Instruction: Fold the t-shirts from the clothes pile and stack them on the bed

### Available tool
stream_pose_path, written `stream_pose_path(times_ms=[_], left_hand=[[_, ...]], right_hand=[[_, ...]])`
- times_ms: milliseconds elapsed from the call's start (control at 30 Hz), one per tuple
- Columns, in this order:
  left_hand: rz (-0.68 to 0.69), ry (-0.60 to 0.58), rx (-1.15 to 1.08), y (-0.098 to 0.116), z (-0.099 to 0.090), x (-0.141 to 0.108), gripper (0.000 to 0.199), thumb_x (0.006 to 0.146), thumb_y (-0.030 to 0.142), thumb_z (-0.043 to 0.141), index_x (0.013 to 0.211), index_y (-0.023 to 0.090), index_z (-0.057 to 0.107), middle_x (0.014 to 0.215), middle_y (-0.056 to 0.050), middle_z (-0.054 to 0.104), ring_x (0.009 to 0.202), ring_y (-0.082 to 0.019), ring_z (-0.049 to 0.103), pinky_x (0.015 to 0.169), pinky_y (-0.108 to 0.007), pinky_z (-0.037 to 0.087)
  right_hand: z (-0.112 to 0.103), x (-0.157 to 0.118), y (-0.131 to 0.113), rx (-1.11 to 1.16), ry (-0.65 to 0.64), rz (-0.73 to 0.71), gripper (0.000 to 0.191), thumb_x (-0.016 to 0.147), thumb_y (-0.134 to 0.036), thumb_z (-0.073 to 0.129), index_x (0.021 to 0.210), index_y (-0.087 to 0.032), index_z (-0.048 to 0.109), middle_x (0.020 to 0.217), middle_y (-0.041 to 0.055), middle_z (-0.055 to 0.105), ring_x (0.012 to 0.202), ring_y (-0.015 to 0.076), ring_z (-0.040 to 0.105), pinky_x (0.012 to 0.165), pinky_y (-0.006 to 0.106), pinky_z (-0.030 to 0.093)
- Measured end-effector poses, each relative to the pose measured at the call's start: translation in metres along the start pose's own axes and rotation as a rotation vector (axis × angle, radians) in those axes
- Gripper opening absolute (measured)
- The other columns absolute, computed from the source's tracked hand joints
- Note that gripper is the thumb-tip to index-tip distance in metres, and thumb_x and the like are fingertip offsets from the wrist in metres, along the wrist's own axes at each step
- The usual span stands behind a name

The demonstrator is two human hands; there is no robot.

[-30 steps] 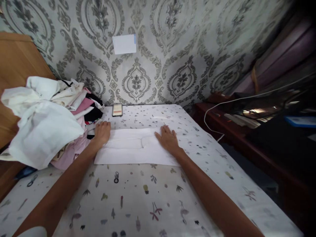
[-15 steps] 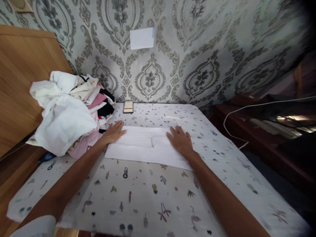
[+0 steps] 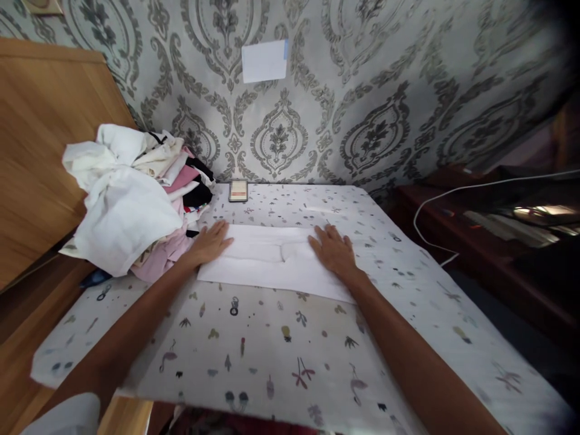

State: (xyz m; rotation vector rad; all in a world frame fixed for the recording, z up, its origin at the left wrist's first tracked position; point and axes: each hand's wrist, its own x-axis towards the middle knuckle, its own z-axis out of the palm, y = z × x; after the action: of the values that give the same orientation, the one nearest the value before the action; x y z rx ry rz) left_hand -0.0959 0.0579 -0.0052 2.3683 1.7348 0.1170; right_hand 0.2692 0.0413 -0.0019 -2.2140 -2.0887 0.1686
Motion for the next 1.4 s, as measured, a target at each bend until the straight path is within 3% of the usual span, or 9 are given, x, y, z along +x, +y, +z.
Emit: stream_pose_path(times_ms=[133, 233, 400, 500, 600, 833, 1100, 1267, 1400], left_hand=[[-0.118, 0.140, -0.125, -0.022, -0.017, 0.010, 0.057, 0.099, 0.042, 0.034, 0.147, 0.012, 0.043, 0.157, -0.015, 0.042, 0.146, -0.025, 0.038, 0.119, -0.038, 0.028], [-0.166, 0.169, -0.150, -0.029, -0.029, 0.027, 0.046, 0.096, 0.032, 0.039, 0.135, 0.015, 0.054, 0.138, -0.014, 0.062, 0.129, -0.025, 0.055, 0.109, -0.036, 0.040], [-0.266, 0.137, -0.197, -0.028, -0.036, 0.049, 0.026, 0.075, 0.027, 0.062, 0.099, 0.018, 0.065, 0.097, -0.009, 0.072, 0.097, -0.027, 0.066, 0.081, -0.032, 0.049], [-0.296, 0.120, -0.247, -0.027, -0.038, 0.051, 0.016, 0.067, 0.027, 0.068, 0.080, 0.020, 0.062, 0.078, -0.002, 0.067, 0.082, -0.023, 0.064, 0.068, -0.028, 0.045], [-0.309, 0.106, -0.312, -0.024, -0.042, 0.049, 0.015, 0.060, 0.021, 0.070, 0.067, 0.021, 0.056, 0.063, 0.002, 0.057, 0.071, -0.021, 0.059, 0.061, -0.026, 0.039], [-0.323, 0.155, -0.556, -0.005, -0.057, 0.047, 0.016, 0.062, 0.016, 0.062, 0.077, 0.020, 0.055, 0.061, 0.005, 0.050, 0.058, -0.015, 0.053, 0.053, -0.024, 0.037], [-0.186, 0.083, -0.978, 0.068, -0.075, 0.068, 0.037, 0.069, 0.021, 0.066, 0.105, 0.022, 0.060, 0.060, 0.006, 0.055, 0.047, -0.010, 0.053, 0.047, -0.019, 0.042], [-0.178, -0.069, -0.977, 0.121, -0.046, 0.087, 0.020, 0.071, 0.025, 0.075, 0.087, 0.018, 0.065, 0.052, 0.004, 0.054, 0.044, -0.011, 0.054, 0.048, -0.021, 0.044], [-0.192, -0.121, -0.928, 0.140, -0.018, 0.093, 0.023, 0.073, 0.030, 0.079, 0.074, 0.017, 0.060, 0.051, 0.002, 0.055, 0.045, -0.012, 0.056, 0.050, -0.023, 0.047]], right_hand=[[-0.005, -0.004, -0.008, 0.020, 0.165, -0.028, 0.055, 0.103, -0.041, 0.031, 0.146, -0.011, 0.047, 0.160, 0.0215, 0.036, 0.150, 0.0345, 0.028, 0.117, 0.058, 0.025], [-0.015, -0.032, -0.051, 0.082, 0.284, -0.210, 0.044, 0.101, -0.034, 0.039, 0.134, -0.011, 0.059, 0.151, 0.0222, 0.047, 0.141, 0.0353, 0.040, 0.113, 0.054, 0.034], [-0.016, -0.098, -0.168, 0.156, -0.020, -0.781, 0.037, 0.097, -0.047, 0.055, 0.117, -0.016, 0.063, 0.120, 0.0156, 0.064, 0.109, 0.0288, 0.060, 0.085, 0.041, 0.055], [-0.008, -0.111, -0.213, 0.096, -0.029, -0.851, 0.037, 0.095, -0.043, 0.058, 0.113, -0.011, 0.061, 0.111, 0.0166, 0.066, 0.103, 0.0305, 0.063, 0.076, 0.042, 0.057], [-0.005, -0.107, -0.227, 0.058, -0.006, -0.820, 0.020, 0.097, -0.019, 0.049, 0.111, -0.009, 0.060, 0.105, 0.0163, 0.068, 0.098, 0.0285, 0.066, 0.075, 0.039, 0.056], [-0.015, -0.100, -0.212, 0.219, -0.073, -0.623, 0.023, 0.092, -0.015, 0.047, 0.111, -0.016, 0.060, 0.099, 0.0117, 0.074, 0.089, 0.0266, 0.071, 0.070, 0.035, 0.051], [-0.026, -0.110, -0.125, 1.029, -0.148, -0.098, 0.014, 0.080, -0.010, 0.052, 0.074, -0.022, 0.049, 0.063, -0.0022, 0.063, 0.070, 0.0174, 0.071, 0.057, 0.021, 0.048], [-0.013, -0.114, -0.091, 1.445, -0.381, 0.194, 0.015, 0.080, -0.006, 0.052, 0.081, -0.021, 0.050, 0.063, -0.0027, 0.065, 0.054, 0.0138, 0.068, 0.048, 0.021, 0.052], [-0.009, -0.115, -0.083, 1.578, -0.498, 0.234, 0.014, 0.084, -0.009, 0.055, 0.083, -0.020, 0.047, 0.063, -0.0011, 0.067, 0.052, 0.0140, 0.068, 0.051, 0.023, 0.056]])
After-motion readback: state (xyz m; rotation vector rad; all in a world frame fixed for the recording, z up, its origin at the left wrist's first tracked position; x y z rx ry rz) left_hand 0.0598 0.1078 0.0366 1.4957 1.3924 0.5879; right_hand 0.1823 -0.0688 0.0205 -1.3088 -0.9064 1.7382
